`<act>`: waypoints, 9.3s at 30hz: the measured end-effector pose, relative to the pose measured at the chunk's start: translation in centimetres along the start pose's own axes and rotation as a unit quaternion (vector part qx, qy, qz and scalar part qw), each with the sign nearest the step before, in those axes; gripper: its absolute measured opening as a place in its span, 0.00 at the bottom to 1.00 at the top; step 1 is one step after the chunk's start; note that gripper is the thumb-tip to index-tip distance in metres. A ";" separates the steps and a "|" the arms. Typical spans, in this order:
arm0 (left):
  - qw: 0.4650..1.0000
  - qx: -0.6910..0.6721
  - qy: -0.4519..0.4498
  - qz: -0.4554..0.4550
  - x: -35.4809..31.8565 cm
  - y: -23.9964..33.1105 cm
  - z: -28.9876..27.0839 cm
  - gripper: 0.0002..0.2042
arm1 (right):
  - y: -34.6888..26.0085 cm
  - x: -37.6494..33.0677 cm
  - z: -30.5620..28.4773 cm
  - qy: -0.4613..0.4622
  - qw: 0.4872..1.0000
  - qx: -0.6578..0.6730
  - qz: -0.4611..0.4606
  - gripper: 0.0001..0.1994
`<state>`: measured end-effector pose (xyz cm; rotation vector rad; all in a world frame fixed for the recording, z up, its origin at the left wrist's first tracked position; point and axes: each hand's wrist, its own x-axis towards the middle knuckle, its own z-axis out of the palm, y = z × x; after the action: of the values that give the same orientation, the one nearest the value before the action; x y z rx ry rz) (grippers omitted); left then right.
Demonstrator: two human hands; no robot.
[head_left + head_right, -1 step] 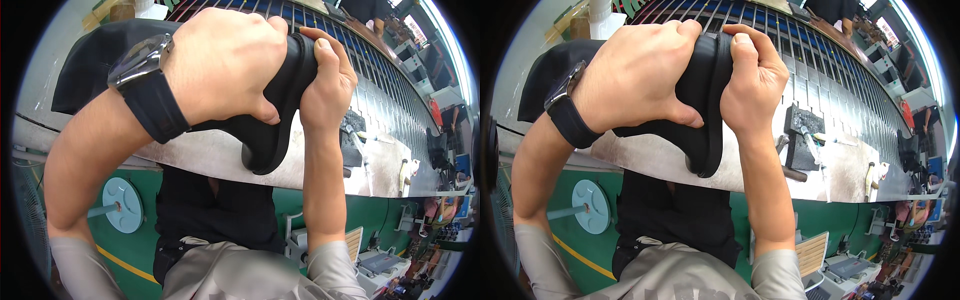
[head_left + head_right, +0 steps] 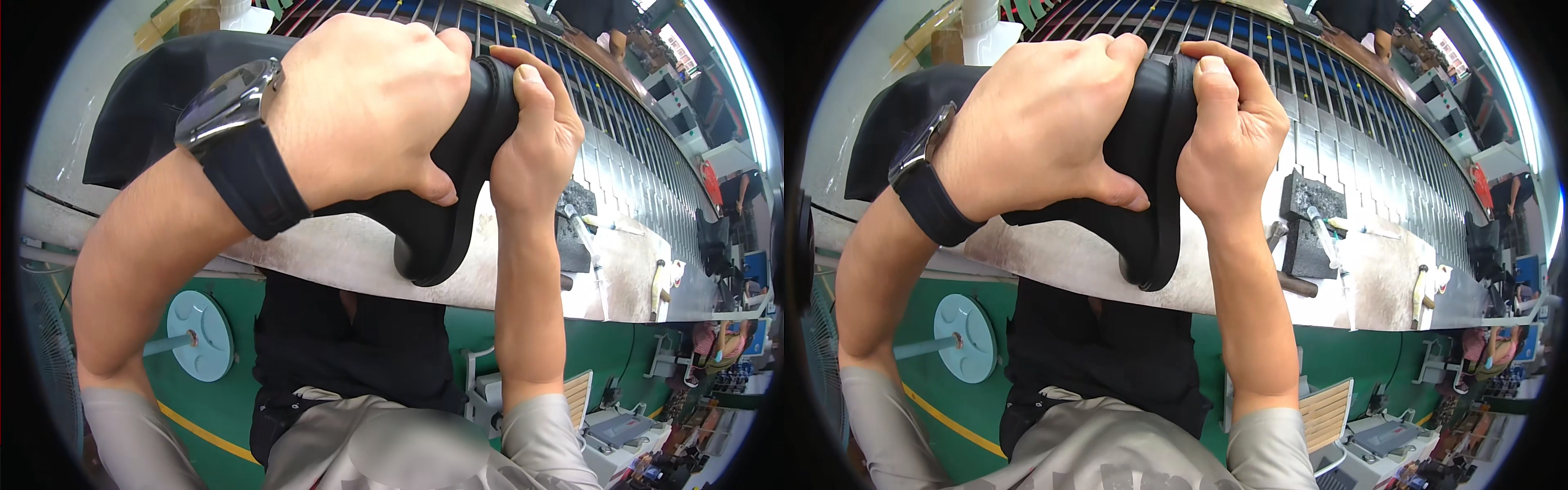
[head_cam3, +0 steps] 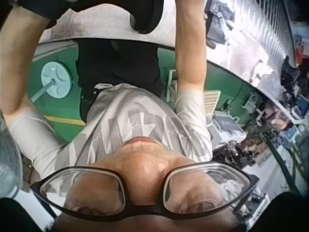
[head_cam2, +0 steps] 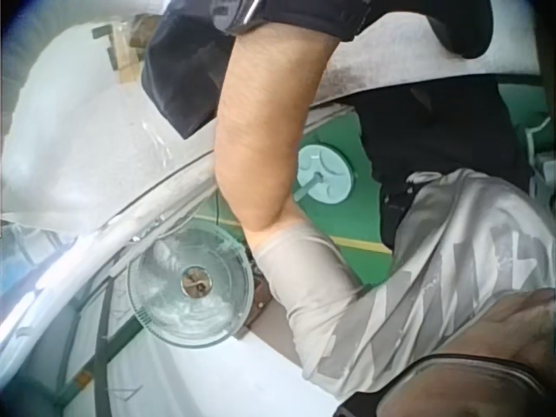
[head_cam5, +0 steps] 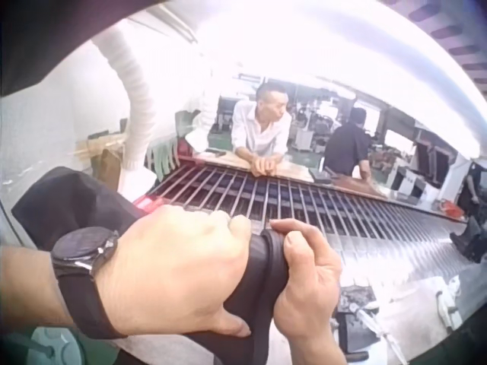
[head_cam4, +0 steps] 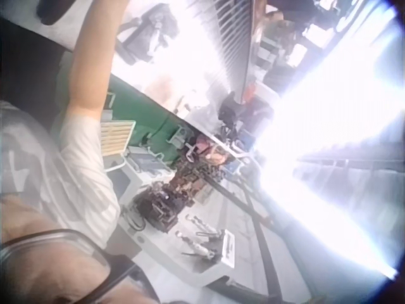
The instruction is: The person assembles boots by taking boot uppers and soles from a conveyor and pressing the soles onto the bottoms of the boot uppers by hand.
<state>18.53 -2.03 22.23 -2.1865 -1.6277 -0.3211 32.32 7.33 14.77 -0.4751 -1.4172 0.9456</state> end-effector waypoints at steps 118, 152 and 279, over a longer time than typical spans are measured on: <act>0.989 -0.117 0.086 -0.027 -19.2 7.9 7.7 0.24 | -1.2 -21.4 -2.9 -0.074 0.982 -0.174 0.005 0.32; 0.924 -0.356 0.130 -0.047 -17.1 2.0 12.8 0.27 | -5.7 -21.3 -5.0 -0.204 0.949 -0.126 0.205 0.32; 0.859 -0.486 -0.108 -0.118 -10.6 0.9 11.8 0.39 | 2.0 -6.1 -2.1 -0.123 0.913 -0.314 0.229 0.17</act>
<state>15.69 -6.16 7.17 -2.7614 -2.1662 -1.2439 34.45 4.26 9.18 -1.2480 -1.8884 0.9196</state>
